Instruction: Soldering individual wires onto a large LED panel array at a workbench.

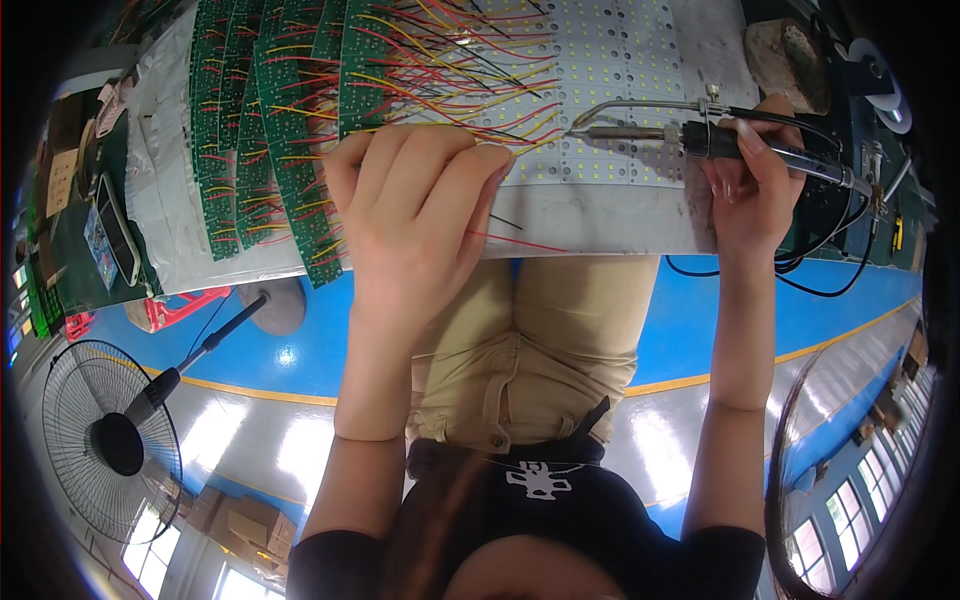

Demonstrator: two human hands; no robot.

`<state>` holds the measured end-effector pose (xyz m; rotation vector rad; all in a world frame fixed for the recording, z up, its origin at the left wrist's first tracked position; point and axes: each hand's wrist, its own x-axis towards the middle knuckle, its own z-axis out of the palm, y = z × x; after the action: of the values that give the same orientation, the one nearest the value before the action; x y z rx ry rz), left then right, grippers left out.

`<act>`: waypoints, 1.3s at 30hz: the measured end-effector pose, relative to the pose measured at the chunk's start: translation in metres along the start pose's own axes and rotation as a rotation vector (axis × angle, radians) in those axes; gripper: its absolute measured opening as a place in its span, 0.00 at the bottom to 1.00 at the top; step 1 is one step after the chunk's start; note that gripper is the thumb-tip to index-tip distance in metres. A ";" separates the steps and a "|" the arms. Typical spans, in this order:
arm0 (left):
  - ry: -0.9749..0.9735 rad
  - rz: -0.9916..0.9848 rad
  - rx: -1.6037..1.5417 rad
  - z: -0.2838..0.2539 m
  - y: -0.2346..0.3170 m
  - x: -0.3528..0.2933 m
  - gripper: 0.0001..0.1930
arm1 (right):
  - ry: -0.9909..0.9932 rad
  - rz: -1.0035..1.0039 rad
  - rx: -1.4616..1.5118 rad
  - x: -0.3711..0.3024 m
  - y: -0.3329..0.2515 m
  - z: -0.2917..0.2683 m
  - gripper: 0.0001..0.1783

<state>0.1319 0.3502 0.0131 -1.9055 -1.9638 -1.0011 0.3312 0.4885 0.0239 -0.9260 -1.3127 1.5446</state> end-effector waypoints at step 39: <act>-0.268 0.010 -0.097 -0.016 0.009 0.009 0.09 | 0.030 0.041 0.199 0.002 -0.002 -0.003 0.07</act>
<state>0.1343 0.3465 0.0333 -2.2009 -2.0763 -0.8922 0.3340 0.4913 0.0251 -0.8514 -1.1020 1.6532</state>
